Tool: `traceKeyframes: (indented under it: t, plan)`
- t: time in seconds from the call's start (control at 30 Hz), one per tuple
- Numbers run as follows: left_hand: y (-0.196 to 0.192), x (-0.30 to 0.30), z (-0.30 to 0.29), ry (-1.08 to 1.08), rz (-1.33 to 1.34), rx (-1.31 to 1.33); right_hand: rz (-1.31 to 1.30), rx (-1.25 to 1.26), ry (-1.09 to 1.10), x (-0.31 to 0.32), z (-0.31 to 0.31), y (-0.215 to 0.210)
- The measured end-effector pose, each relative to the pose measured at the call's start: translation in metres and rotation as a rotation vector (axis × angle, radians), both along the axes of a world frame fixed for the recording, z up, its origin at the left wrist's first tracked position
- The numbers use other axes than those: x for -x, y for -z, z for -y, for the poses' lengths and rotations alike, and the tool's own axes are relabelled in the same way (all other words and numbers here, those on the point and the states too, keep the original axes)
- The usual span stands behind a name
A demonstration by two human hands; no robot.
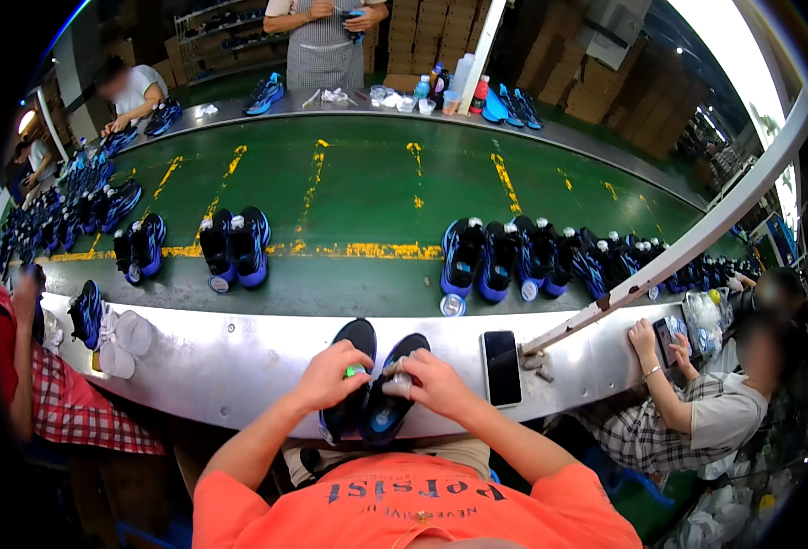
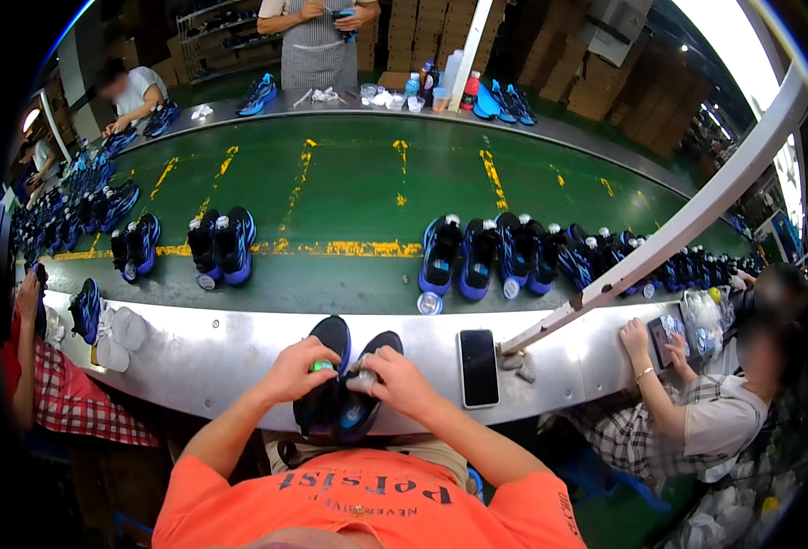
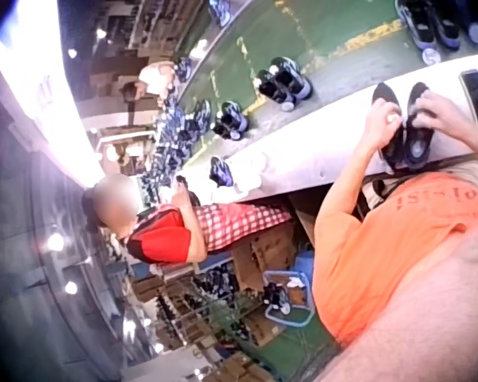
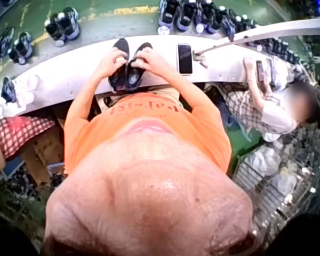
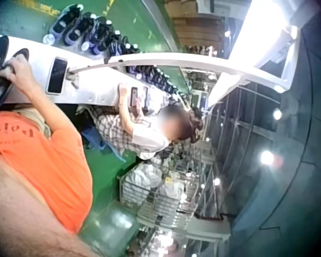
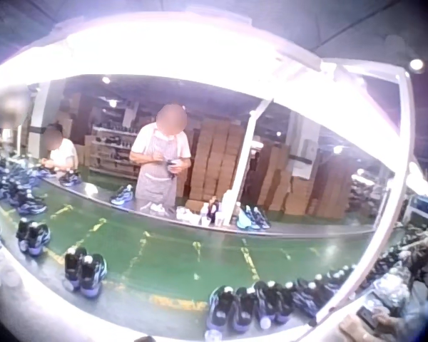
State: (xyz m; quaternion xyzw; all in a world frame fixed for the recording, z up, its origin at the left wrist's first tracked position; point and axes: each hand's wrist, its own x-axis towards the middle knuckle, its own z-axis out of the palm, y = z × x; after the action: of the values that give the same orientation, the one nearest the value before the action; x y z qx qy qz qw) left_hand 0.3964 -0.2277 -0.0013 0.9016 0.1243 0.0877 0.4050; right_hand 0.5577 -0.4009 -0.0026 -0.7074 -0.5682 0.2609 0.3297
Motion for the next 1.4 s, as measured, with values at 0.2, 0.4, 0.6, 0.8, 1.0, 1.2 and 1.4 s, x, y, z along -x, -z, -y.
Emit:
traceKeyframes:
  t: [0.2, 0.4, 0.6, 0.8, 1.0, 1.2, 1.4]
  plan:
    - [-0.002, 0.007, 0.018, -0.143, -0.061, -0.086, -0.065, 0.006, -0.057, -0.007, 0.008, -0.002]
    - [-0.01, 0.007, 0.001, -0.031, -0.071, 0.296, -0.095, 0.043, -0.172, -0.016, 0.01, -0.017]
    - [-0.002, 0.009, 0.016, -0.112, -0.01, 0.248, -0.036, 0.132, -0.053, -0.006, 0.008, -0.023]
    - [-0.027, 0.004, 0.047, -0.206, 0.274, -0.124, 0.059, -0.031, 0.071, -0.006, 0.019, -0.01]
    - [-0.004, 0.005, 0.091, -0.326, -0.249, 0.932, -0.08, -0.091, -0.145, -0.027, 0.015, -0.003]
    - [0.008, 0.002, 0.107, -0.422, -0.127, 1.278, -0.057, 0.009, 0.035, -0.012, 0.025, 0.0]
    - [0.009, -0.005, 0.121, -0.466, -0.082, 1.349, -0.151, -0.042, -0.05, -0.02, 0.021, -0.004]
